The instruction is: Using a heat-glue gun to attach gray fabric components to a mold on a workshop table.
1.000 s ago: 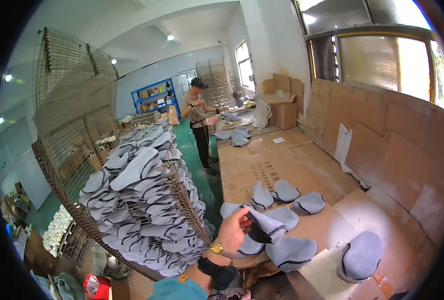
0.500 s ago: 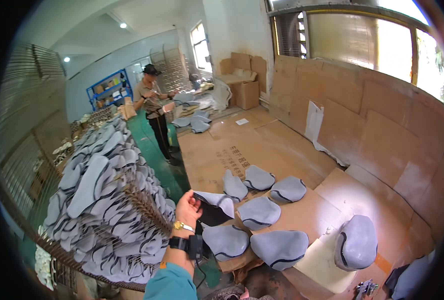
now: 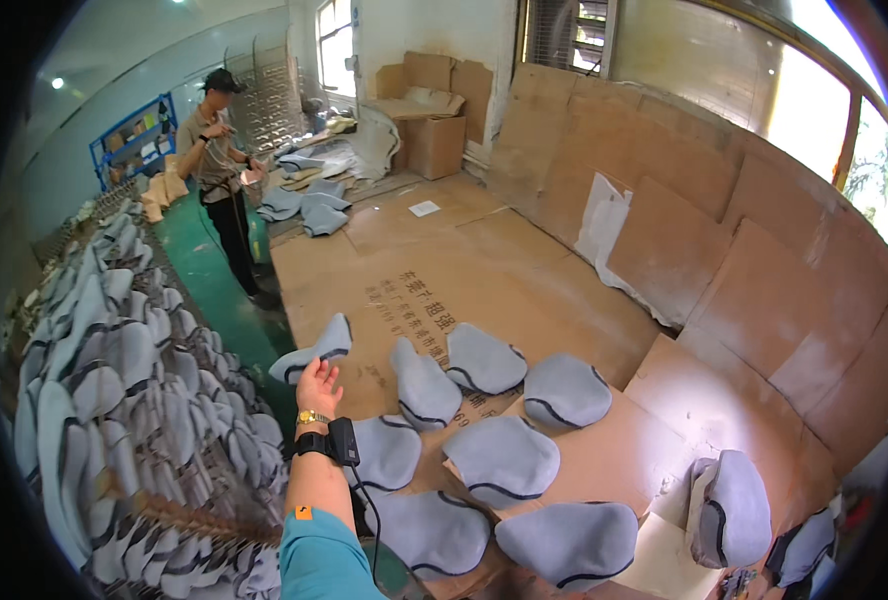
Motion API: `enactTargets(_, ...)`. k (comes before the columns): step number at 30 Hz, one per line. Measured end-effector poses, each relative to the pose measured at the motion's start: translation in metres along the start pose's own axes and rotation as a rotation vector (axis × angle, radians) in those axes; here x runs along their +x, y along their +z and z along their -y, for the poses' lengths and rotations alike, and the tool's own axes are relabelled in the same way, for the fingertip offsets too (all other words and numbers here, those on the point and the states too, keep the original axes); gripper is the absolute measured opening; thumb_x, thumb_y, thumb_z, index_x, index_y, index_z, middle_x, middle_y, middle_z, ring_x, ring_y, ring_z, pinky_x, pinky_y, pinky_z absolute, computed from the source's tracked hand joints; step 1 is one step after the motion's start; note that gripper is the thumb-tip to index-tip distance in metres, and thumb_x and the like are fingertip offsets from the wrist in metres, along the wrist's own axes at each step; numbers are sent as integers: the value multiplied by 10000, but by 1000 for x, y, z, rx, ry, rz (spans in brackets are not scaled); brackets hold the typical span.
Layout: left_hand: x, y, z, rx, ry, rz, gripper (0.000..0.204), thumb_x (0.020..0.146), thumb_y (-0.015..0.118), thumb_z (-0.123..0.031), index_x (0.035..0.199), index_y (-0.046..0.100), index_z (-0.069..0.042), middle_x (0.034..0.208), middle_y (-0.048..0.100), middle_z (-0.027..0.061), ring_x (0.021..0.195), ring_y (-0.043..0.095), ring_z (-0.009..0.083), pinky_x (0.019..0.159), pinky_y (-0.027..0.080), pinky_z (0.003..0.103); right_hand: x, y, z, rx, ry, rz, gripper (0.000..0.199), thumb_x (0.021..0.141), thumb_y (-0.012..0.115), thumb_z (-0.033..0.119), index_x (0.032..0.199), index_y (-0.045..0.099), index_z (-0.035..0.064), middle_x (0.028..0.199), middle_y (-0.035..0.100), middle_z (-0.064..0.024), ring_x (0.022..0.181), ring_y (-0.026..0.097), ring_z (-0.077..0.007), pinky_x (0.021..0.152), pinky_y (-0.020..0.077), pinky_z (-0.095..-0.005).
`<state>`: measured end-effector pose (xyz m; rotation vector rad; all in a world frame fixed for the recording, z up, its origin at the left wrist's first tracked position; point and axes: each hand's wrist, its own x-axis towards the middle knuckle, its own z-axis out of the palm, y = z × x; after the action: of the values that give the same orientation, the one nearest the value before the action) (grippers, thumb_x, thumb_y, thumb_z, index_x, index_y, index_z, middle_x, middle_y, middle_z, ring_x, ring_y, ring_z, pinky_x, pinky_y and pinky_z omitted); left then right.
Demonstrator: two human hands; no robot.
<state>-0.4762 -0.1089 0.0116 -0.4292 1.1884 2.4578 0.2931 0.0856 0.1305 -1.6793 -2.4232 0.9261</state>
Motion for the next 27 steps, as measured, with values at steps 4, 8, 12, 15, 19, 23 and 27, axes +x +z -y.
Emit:
enactTargets(4,52,-45,80,20,-288,67,412,853,517,-309,1221,382,-185,1272,413,-23,1123,433,221,940,221,520,-2,10,-4,-68,16,2,308,685,618,97,979,559,26,875,597,-125,783,566,-258,665,468,-331)
enactTargets(8,69,-65,129,36,-417,37,601,877,469,-306,1390,183,-180,1461,164,5,1268,320,265,1007,130,564,1,16,-10,-90,74,5,297,677,622,106,959,568,29,870,597,-131,784,568,-268,663,469,-335)
enactTargets(12,66,-57,133,35,-378,-18,599,873,479,-308,1377,202,-143,1441,215,20,1250,348,250,1002,153,554,5,21,-21,-100,111,-20,286,669,626,115,939,577,33,864,597,-136,786,569,-277,661,471,-340)
enactTargets(15,52,-37,129,77,-350,-27,578,849,511,-311,1338,260,-133,1395,294,30,1191,407,233,986,187,529,6,27,-39,-101,116,-38,279,663,629,122,924,584,35,860,596,-140,787,570,-284,659,471,-343)
enactTargets(19,-10,5,138,346,-285,61,370,796,587,-310,1112,495,-143,1138,545,23,951,531,198,862,303,439,6,32,-79,-108,70,-81,269,655,633,131,904,594,39,855,596,-146,789,572,-294,657,473,-348)
enactTargets(23,-125,47,172,506,-224,206,152,740,631,-220,862,589,-139,792,589,-25,703,537,101,673,342,301,-3,41,-115,-207,-151,-283,259,647,637,141,884,603,42,849,596,-151,790,573,-303,655,474,-352)
enactTargets(27,-243,80,212,623,-293,407,96,741,628,-171,818,603,-120,706,570,-40,660,527,75,618,351,242,-12,37,-133,-128,92,-333,369,641,663,183,974,586,45,986,570,-185,944,533,-352,838,435,-398)
